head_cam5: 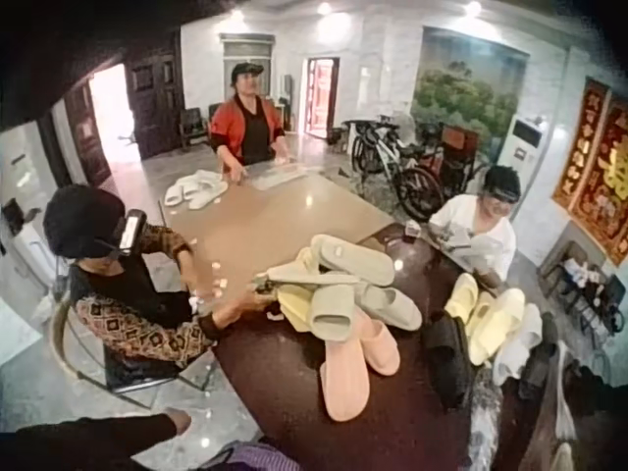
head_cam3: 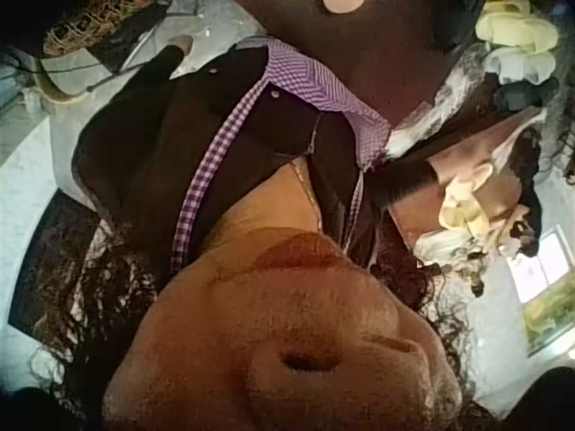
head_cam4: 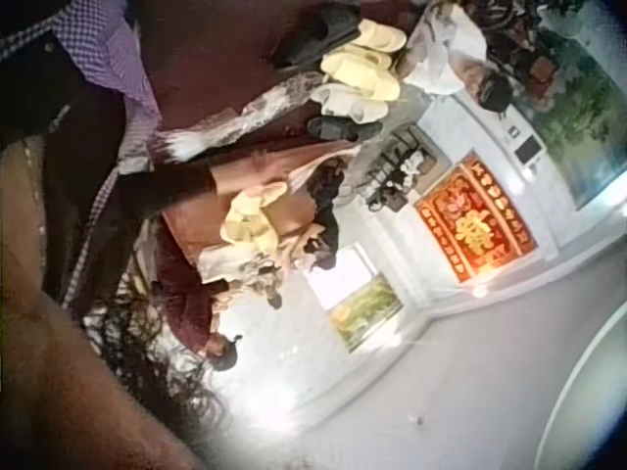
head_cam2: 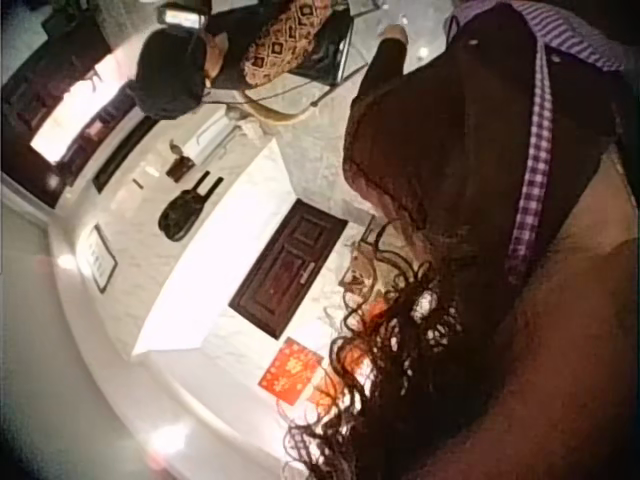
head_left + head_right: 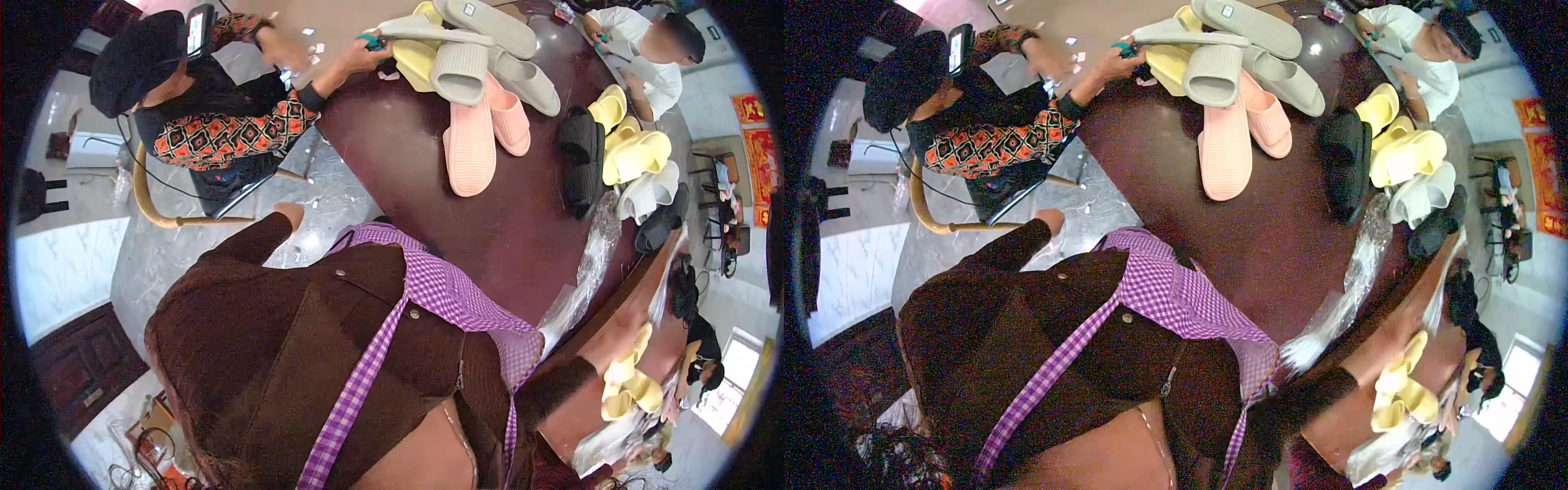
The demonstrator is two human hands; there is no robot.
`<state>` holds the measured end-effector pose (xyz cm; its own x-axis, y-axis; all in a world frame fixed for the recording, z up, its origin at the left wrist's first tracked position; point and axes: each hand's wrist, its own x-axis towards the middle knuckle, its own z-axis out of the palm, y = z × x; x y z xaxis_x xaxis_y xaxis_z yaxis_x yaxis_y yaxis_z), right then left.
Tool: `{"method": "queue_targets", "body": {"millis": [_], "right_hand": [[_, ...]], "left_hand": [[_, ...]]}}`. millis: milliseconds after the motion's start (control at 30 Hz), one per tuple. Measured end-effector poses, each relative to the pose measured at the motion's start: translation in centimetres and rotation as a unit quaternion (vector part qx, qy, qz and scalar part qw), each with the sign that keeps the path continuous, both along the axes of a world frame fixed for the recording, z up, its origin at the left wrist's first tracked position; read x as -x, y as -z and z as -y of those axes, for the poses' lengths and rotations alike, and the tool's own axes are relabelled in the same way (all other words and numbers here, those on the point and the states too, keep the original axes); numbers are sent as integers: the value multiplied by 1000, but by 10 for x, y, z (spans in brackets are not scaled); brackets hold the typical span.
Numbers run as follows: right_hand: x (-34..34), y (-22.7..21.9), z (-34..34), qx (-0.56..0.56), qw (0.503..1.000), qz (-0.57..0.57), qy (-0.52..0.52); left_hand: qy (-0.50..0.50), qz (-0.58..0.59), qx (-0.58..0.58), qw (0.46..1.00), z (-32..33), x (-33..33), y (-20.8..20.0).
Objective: The person picks up pairs of slippers, fastens each pair together with a plastic strap by hand, and arranges them on the table.
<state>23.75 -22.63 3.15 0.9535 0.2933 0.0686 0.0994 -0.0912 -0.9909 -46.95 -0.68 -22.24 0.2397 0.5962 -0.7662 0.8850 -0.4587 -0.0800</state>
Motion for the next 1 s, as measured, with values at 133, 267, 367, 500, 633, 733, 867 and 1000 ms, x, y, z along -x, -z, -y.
{"method": "queue_targets", "body": {"millis": [133, 267, 367, 500, 633, 733, 867, 1000], "right_hand": [[74, 111, -96, 70, 937, -295, -172], [182, 144, -180, 145, 893, -280, -320], [229, 163, -219, 162, 852, -275, -415], [239, 172, -217, 95, 851, -351, -379], [212, 163, -170, 146, 892, -249, -348], [200, 117, -133, 198, 898, -191, -343], [159, 125, -79, 146, 937, -189, -255], [137, 135, -44, 76, 960, -225, -150]], "left_hand": [[-45, 59, -43, 996, -23, -21, 8], [-107, 265, -62, 956, -87, -113, -50], [-112, 529, -171, 823, -120, -170, -71], [-462, 615, 112, 629, -160, -243, -115], [-565, 638, 255, 456, -192, -290, -97], [-583, 635, 256, 437, -187, -317, -74], [-599, 653, 196, 419, -188, -345, -58], [-565, 663, 157, 465, -170, -359, -62]]}}
